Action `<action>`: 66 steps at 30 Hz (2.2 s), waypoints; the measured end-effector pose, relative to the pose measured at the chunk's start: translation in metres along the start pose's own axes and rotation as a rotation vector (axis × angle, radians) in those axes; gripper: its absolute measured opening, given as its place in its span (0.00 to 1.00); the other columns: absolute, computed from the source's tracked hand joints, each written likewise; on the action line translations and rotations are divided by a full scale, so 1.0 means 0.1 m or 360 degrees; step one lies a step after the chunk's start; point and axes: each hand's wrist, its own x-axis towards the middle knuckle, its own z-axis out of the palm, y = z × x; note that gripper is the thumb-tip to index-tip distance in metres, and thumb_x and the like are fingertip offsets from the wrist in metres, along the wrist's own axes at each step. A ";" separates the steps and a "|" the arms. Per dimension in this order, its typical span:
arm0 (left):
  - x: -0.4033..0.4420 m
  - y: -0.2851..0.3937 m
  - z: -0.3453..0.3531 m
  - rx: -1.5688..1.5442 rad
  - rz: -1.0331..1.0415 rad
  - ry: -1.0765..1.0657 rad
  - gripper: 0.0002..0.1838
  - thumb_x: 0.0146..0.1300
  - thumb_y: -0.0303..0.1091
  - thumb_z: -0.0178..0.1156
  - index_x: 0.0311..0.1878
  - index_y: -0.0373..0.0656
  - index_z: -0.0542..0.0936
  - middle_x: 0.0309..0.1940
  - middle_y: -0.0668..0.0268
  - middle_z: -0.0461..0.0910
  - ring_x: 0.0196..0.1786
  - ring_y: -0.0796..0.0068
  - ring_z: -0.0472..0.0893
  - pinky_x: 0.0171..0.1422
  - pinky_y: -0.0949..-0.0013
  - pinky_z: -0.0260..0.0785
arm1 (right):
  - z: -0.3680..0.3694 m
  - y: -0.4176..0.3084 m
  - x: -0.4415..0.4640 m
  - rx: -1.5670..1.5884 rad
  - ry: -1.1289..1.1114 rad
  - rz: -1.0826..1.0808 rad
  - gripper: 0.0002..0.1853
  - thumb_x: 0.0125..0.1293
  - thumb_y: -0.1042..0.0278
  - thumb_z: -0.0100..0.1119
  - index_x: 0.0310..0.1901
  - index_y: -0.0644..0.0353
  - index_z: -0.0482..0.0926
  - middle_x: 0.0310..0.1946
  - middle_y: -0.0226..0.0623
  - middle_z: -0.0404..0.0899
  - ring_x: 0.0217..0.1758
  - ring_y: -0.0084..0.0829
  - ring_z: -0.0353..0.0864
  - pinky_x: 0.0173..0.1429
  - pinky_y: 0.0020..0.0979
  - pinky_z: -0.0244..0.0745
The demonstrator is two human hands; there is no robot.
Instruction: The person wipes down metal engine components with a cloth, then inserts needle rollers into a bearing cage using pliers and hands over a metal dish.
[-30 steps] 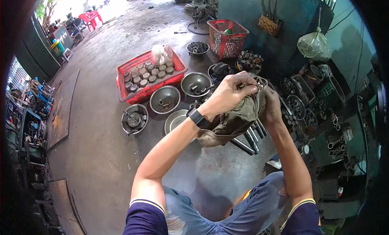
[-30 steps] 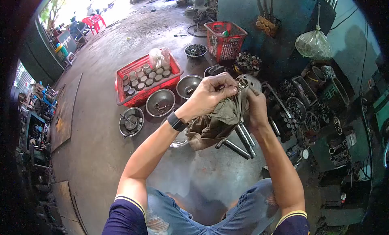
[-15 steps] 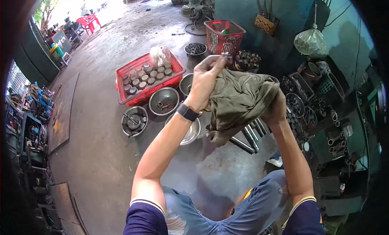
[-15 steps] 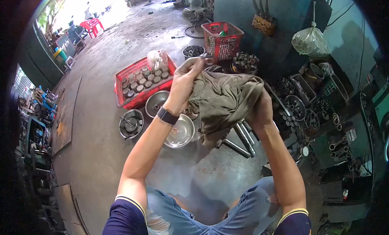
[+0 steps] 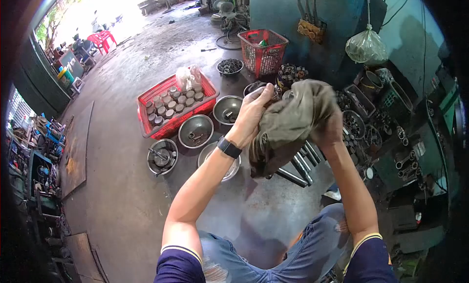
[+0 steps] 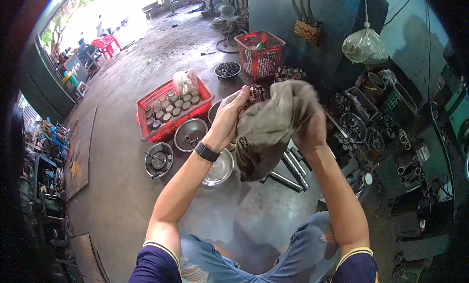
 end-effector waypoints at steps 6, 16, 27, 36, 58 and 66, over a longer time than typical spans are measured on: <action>-0.03 -0.09 -0.02 0.0077 -0.0223 0.0062 0.20 0.67 0.49 0.54 0.42 0.38 0.78 0.35 0.69 0.79 0.37 0.83 0.76 0.43 0.78 0.70 | 0.02 0.13 -0.14 -0.1985 -0.0303 -0.0876 0.24 0.54 0.82 0.55 0.55 0.68 0.68 0.44 0.38 0.78 0.46 0.26 0.78 0.52 0.27 0.72; -0.04 -0.11 0.05 0.1506 0.0946 -0.0243 0.20 0.52 0.20 0.59 0.51 0.39 0.76 0.43 0.63 0.79 0.43 0.75 0.77 0.49 0.72 0.68 | -0.17 0.17 0.00 -0.0515 0.0038 0.0081 0.18 0.58 0.78 0.60 0.51 0.66 0.72 0.44 0.34 0.78 0.44 0.21 0.78 0.50 0.23 0.73; -0.01 -0.12 -0.05 0.1003 0.0339 -0.0160 0.14 0.66 0.34 0.56 0.49 0.34 0.78 0.41 0.68 0.80 0.39 0.85 0.74 0.45 0.78 0.68 | 0.08 0.12 -0.09 -0.1159 0.0043 -0.0230 0.15 0.57 0.80 0.58 0.47 0.67 0.73 0.42 0.32 0.76 0.47 0.22 0.76 0.54 0.24 0.70; -0.12 -0.07 0.12 0.1400 0.0912 -0.0091 0.20 0.47 0.20 0.63 0.47 0.39 0.79 0.41 0.68 0.81 0.33 0.82 0.71 0.38 0.77 0.66 | 0.09 0.08 -0.06 -0.0929 0.0086 -0.0192 0.17 0.57 0.83 0.59 0.49 0.67 0.72 0.41 0.35 0.79 0.44 0.23 0.79 0.50 0.23 0.75; 0.03 -0.11 -0.10 0.1171 0.0177 -0.0167 0.16 0.63 0.32 0.59 0.52 0.33 0.76 0.36 0.67 0.81 0.38 0.85 0.75 0.45 0.76 0.69 | 0.01 0.29 -0.07 -0.1404 -0.0058 -0.0532 0.16 0.53 0.82 0.61 0.45 0.65 0.74 0.41 0.32 0.77 0.45 0.21 0.76 0.52 0.23 0.71; -0.03 -0.07 -0.03 0.1586 0.0889 -0.0234 0.16 0.59 0.27 0.61 0.51 0.36 0.77 0.44 0.66 0.79 0.37 0.83 0.74 0.43 0.76 0.68 | -0.13 0.19 0.01 -0.0532 0.0168 0.0134 0.13 0.59 0.77 0.57 0.47 0.64 0.74 0.41 0.31 0.77 0.42 0.20 0.77 0.49 0.22 0.72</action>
